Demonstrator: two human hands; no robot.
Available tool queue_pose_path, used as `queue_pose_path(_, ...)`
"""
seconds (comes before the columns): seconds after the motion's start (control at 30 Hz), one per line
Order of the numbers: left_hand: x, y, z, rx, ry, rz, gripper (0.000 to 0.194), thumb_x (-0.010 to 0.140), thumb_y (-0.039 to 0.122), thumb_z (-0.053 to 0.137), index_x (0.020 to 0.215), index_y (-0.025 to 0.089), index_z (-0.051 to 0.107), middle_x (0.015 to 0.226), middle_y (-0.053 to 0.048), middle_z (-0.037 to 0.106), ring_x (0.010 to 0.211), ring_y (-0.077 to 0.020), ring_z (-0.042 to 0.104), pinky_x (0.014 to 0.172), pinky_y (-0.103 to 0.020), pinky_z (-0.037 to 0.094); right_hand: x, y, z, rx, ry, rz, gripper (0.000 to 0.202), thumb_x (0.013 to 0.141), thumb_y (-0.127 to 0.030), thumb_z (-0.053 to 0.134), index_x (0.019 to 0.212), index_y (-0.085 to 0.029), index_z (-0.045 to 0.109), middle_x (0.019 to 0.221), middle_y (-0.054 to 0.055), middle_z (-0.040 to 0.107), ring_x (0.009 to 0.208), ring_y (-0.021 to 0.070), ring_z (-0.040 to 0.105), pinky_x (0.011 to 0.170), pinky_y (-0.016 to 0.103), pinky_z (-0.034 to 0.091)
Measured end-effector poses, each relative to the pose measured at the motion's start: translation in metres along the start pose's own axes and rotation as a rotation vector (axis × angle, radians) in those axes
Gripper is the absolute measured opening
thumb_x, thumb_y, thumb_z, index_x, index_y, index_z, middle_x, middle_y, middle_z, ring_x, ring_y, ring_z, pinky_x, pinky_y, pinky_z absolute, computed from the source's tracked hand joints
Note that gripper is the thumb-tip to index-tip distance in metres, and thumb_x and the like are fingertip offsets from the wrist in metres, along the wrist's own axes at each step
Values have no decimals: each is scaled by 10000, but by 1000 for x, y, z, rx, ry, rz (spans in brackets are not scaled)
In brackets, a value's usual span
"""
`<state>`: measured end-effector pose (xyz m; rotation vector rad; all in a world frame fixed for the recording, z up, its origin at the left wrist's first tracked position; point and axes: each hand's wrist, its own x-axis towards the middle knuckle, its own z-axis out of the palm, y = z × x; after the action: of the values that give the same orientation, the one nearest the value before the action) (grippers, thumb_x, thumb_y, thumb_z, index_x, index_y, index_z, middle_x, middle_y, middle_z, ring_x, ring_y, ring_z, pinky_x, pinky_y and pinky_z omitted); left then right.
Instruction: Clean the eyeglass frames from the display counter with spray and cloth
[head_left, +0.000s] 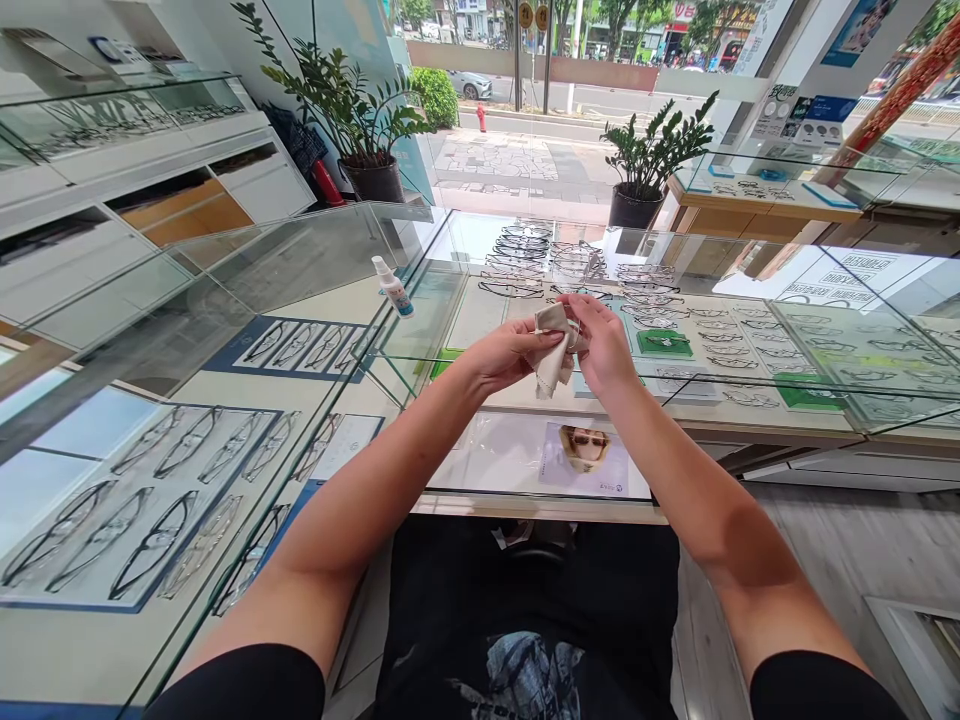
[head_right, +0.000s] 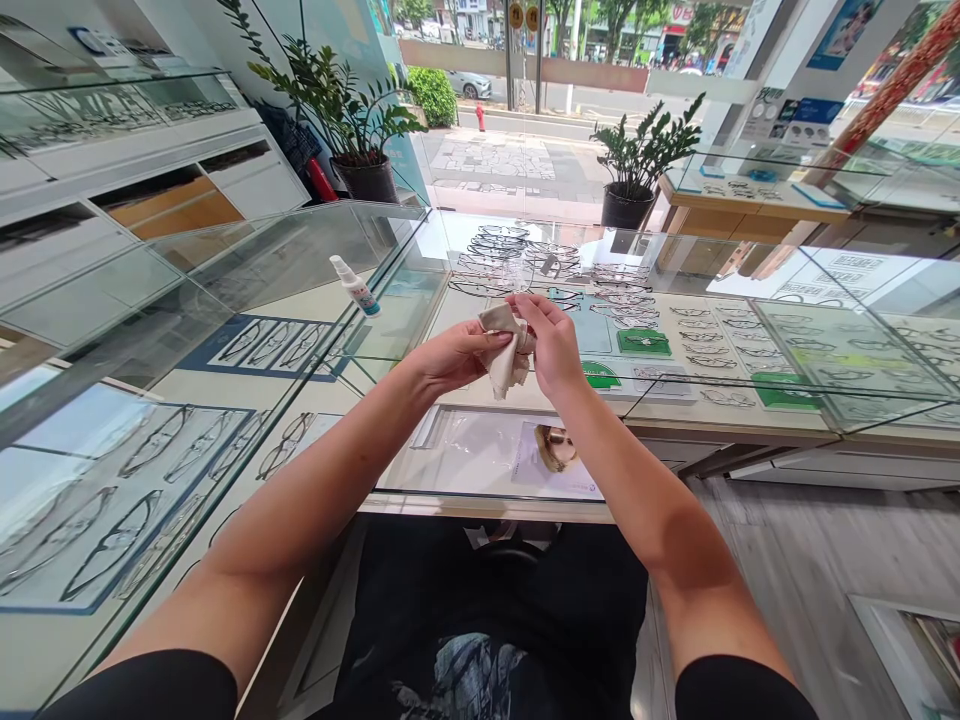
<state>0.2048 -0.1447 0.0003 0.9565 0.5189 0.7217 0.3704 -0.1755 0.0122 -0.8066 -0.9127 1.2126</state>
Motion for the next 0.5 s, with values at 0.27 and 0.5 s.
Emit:
queue_pose_path(0.27,0,-1,-5,161,54,-8,509,730,519,1055,959,106,866,936,-111,842,795,-163,740,776,-291,545,2,0,-3,-45,15,3,431,716,-639,947,901,-274,812,954,20,783,884,187,660,694,301,473)
queue_pose_path(0.5,-2,-1,-2,140,1,43,534,693,499,1078,973,96,867,913,-127,841,857,-224,789,861,-342,599,1,-1,-2,-8,10,8,437,698,-620,966,887,-262,801,951,31,783,913,204,673,708,311,511)
